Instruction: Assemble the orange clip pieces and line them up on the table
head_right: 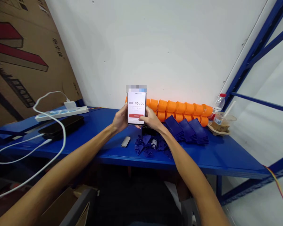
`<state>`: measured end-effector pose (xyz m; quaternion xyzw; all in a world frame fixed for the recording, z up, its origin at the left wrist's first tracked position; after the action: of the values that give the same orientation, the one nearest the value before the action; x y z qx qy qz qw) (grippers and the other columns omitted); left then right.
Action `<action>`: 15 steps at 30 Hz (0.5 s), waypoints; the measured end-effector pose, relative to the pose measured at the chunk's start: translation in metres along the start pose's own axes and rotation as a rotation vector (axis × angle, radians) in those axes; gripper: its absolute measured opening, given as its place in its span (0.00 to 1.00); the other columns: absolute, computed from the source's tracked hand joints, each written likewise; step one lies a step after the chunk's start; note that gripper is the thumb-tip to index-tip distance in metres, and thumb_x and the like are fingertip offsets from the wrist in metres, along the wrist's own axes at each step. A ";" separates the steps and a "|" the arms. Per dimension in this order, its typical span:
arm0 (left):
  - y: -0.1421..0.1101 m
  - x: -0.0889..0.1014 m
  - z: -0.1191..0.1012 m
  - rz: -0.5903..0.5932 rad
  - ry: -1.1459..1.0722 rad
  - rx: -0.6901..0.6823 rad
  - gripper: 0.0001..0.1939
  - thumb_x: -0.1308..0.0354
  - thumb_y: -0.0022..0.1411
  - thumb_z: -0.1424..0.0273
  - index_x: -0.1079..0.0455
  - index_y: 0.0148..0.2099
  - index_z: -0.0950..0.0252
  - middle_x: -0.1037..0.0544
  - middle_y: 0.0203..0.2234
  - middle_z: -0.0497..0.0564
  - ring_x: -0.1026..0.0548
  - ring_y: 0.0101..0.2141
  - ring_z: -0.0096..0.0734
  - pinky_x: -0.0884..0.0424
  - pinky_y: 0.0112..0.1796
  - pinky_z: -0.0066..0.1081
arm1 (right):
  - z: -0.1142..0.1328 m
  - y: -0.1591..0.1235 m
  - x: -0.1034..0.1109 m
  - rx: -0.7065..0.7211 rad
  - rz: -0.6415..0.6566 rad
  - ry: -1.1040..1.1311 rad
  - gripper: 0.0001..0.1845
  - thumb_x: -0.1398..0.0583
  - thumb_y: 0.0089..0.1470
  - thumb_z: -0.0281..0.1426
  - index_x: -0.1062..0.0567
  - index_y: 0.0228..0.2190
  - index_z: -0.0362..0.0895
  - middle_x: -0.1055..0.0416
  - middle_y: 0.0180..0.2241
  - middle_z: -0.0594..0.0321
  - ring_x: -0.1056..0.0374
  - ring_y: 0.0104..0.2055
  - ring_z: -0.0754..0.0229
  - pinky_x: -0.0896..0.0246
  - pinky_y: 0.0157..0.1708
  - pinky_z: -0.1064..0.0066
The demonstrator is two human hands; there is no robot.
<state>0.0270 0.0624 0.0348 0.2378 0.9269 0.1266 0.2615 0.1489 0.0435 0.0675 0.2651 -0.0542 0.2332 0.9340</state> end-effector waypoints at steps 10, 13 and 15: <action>0.000 0.002 0.002 0.024 0.012 -0.007 0.33 0.52 0.80 0.52 0.33 0.77 0.64 0.14 0.56 0.63 0.14 0.52 0.56 0.12 0.44 0.47 | 0.002 0.000 -0.001 0.000 0.003 -0.017 0.27 0.35 0.43 0.32 0.32 0.47 0.47 0.18 0.49 0.52 0.22 0.55 0.41 0.19 0.47 0.50; 0.001 0.001 0.001 0.022 0.003 -0.013 0.33 0.51 0.80 0.52 0.33 0.77 0.64 0.15 0.57 0.63 0.14 0.52 0.57 0.12 0.44 0.48 | 0.001 0.000 -0.001 -0.001 0.004 -0.014 0.28 0.35 0.43 0.32 0.32 0.47 0.47 0.18 0.49 0.51 0.22 0.56 0.41 0.19 0.48 0.48; 0.001 0.001 0.001 0.009 -0.003 -0.009 0.33 0.51 0.80 0.52 0.33 0.77 0.64 0.15 0.57 0.63 0.14 0.52 0.57 0.12 0.45 0.48 | 0.001 0.000 -0.001 -0.004 0.008 -0.013 0.28 0.35 0.43 0.32 0.32 0.47 0.47 0.18 0.49 0.51 0.22 0.54 0.41 0.18 0.47 0.48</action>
<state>0.0270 0.0637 0.0333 0.2410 0.9248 0.1315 0.2635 0.1481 0.0429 0.0680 0.2644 -0.0617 0.2350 0.9333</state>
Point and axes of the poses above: each hand's wrist, its own y-axis towards the middle knuckle, its own x-axis out of the back of the hand, z = x × y, the point moved 8 cm from there along y, towards the middle knuckle
